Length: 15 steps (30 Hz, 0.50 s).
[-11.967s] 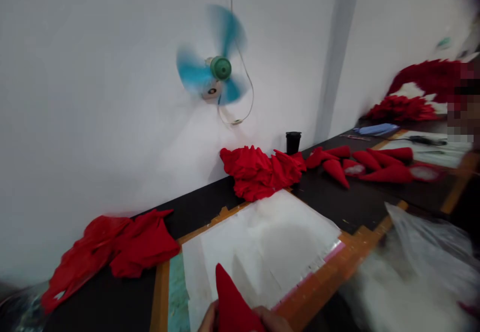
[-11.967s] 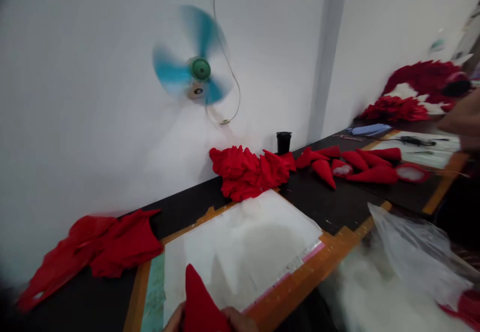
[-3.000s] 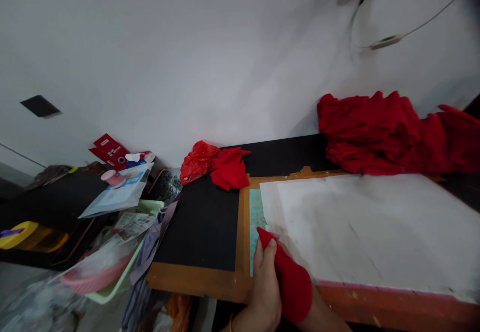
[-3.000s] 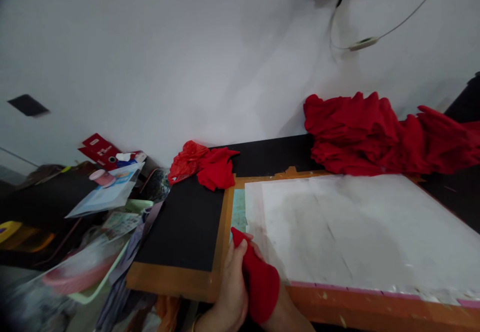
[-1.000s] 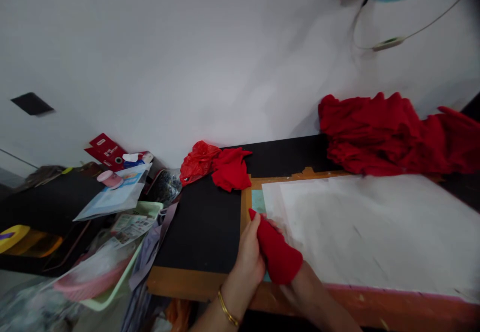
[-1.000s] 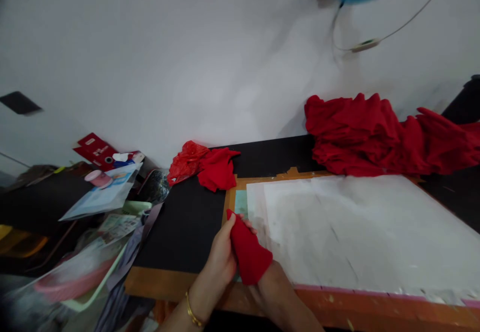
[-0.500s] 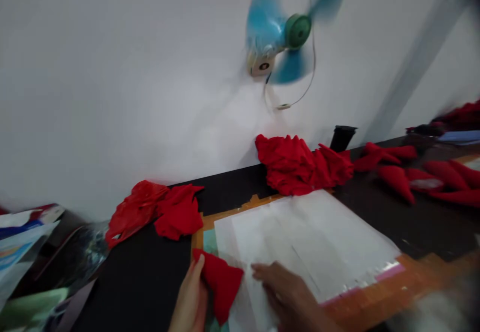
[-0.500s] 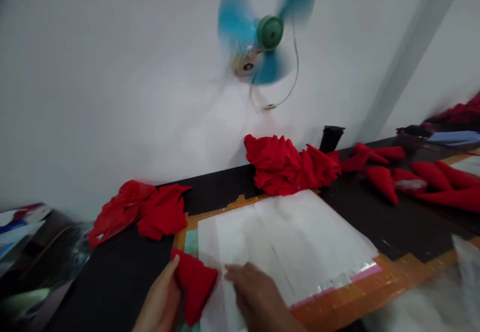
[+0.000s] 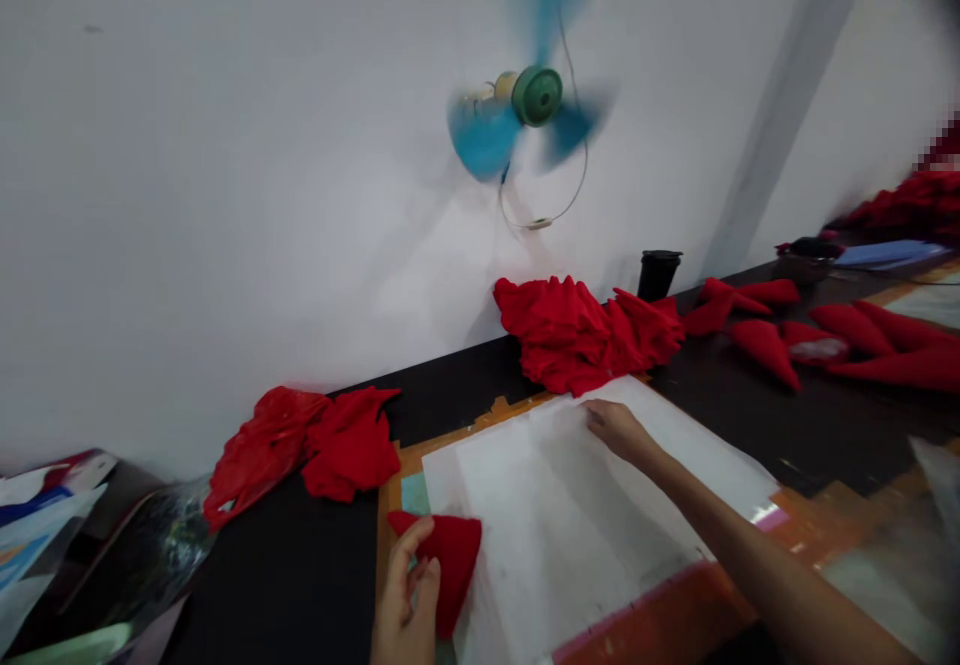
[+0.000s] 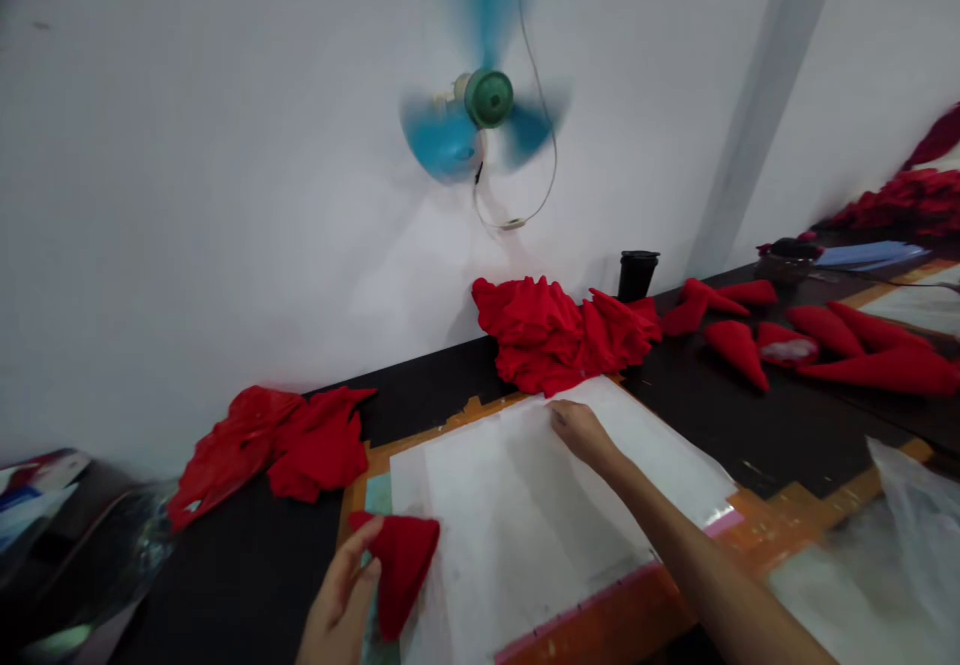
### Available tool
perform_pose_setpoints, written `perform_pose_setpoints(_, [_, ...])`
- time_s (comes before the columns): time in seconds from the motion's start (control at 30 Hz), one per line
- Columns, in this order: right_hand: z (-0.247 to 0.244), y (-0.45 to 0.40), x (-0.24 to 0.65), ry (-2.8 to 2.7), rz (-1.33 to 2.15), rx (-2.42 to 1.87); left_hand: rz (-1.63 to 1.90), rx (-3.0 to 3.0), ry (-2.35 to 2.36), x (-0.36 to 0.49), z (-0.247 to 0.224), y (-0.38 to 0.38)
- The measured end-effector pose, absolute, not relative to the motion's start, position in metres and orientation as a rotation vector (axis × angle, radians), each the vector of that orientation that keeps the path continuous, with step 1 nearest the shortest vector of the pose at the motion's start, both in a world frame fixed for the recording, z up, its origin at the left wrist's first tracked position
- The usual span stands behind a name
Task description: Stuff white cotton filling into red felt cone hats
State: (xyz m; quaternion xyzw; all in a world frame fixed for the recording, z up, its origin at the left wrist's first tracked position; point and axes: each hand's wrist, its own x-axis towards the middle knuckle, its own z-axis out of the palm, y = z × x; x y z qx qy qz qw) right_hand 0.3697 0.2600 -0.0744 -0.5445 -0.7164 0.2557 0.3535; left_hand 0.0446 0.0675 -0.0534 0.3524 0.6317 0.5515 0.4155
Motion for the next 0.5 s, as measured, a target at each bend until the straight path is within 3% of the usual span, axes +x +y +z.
perform_pose_setpoints(0.3, [-0.069, 0.168, 0.287, -1.466, 1.398, -1.126, 1.281, 1.033, 1.343, 0.131, -0.042, 0.111])
perform_pose_setpoints(0.5, [-0.076, 0.166, 0.292, -1.421, 1.265, -1.191, 1.157, 1.198, 1.561, 0.124, -0.051, 0.141])
